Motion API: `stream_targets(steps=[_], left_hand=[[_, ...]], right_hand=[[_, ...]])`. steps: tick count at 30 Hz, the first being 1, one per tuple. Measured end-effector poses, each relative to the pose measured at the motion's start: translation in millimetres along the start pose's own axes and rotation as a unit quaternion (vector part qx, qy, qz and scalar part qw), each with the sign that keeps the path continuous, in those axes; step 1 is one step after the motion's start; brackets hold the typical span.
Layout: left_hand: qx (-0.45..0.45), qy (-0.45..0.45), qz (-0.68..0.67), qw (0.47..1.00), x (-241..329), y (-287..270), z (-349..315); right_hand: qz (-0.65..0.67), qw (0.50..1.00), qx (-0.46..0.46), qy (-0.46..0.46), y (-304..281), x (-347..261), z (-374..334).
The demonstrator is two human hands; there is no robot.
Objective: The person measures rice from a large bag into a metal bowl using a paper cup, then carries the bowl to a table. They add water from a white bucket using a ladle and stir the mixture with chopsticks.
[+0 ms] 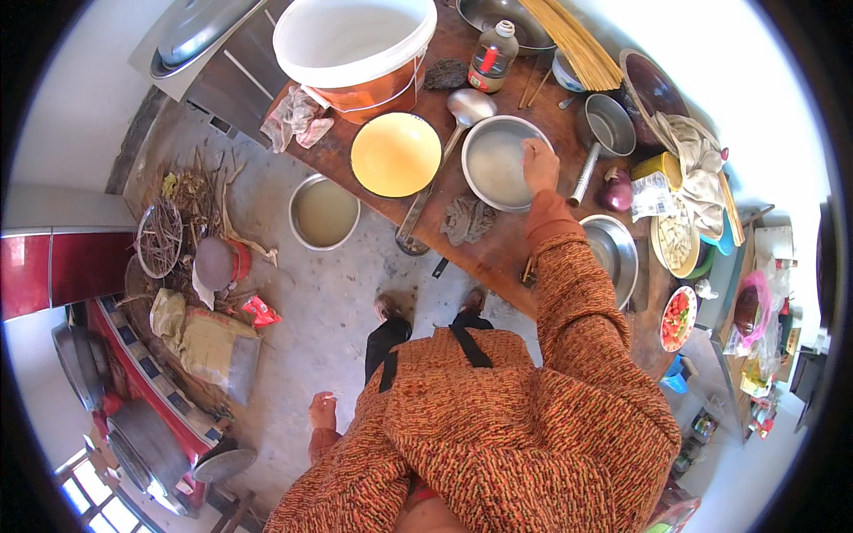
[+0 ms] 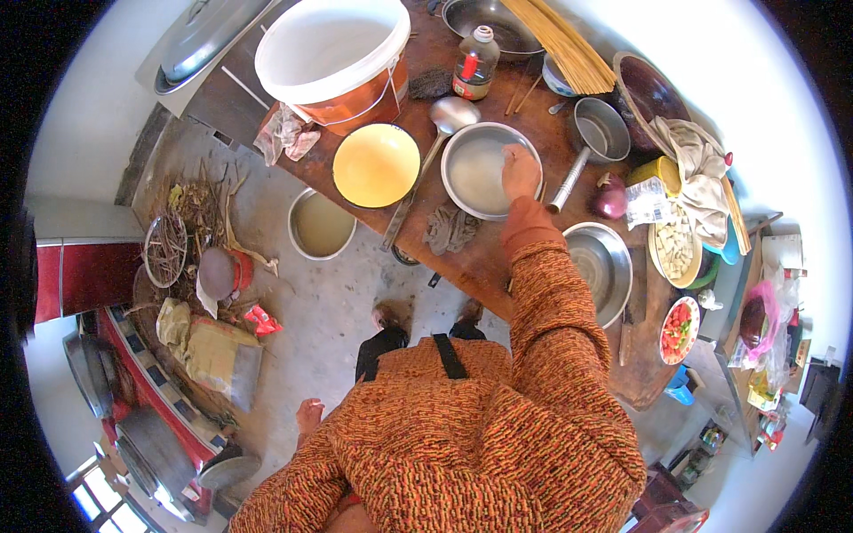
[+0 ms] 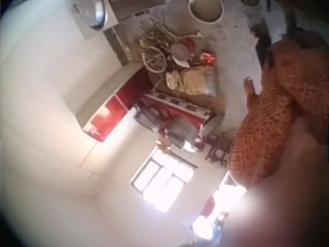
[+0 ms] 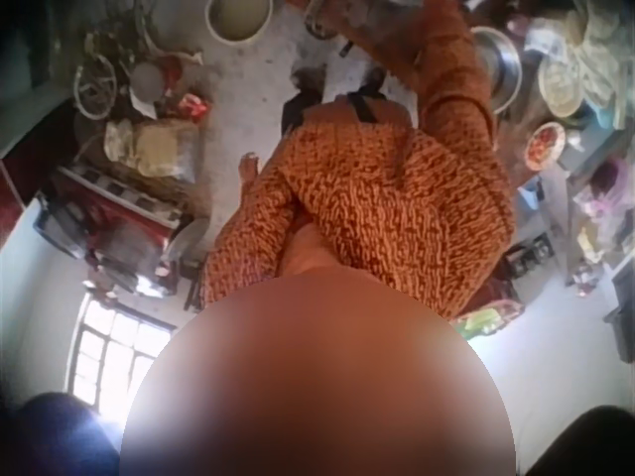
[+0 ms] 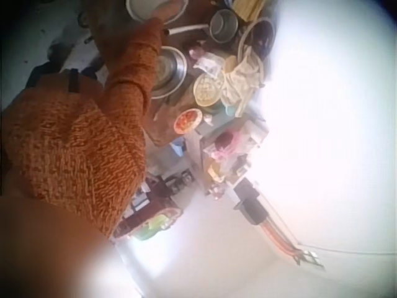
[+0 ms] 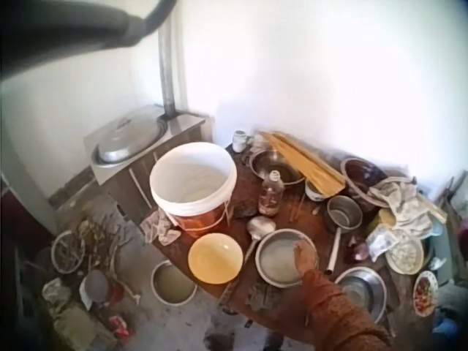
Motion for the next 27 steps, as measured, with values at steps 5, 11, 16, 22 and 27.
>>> stream_targets(steps=[5,11,16,22,27], left_hand=[[0.003,0.065,0.066,0.996,127.1,27.0,8.5],[-0.062,0.299,0.069,0.95,309.0,101.9,11.5],[-0.211,0.382,-0.018,0.9,425.6,195.9,-2.4],[-0.298,0.444,-0.057,0.843,507.4,294.8,-32.2],[-0.377,0.466,-0.105,0.794,526.8,359.5,-55.1]], right_hand=[[-0.032,0.999,-0.006,0.028,-15.1,-6.6,-11.4],[0.202,0.979,0.017,-0.026,3.0,22.9,-13.1],[0.353,0.934,0.01,0.052,10.2,28.3,-19.5],[0.485,0.858,0.007,0.171,14.6,24.0,-26.0],[0.644,0.722,0.045,0.249,21.5,30.5,-31.4]])
Point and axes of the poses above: each hand's wrist, its own z-axis towards the middle knuckle, its own y-axis out of the palm, x = y × z, the point moved 8 cm from there along z, towards the middle knuckle, and after that the axes turned 8 degrees about -y, right-handed, at the moved point
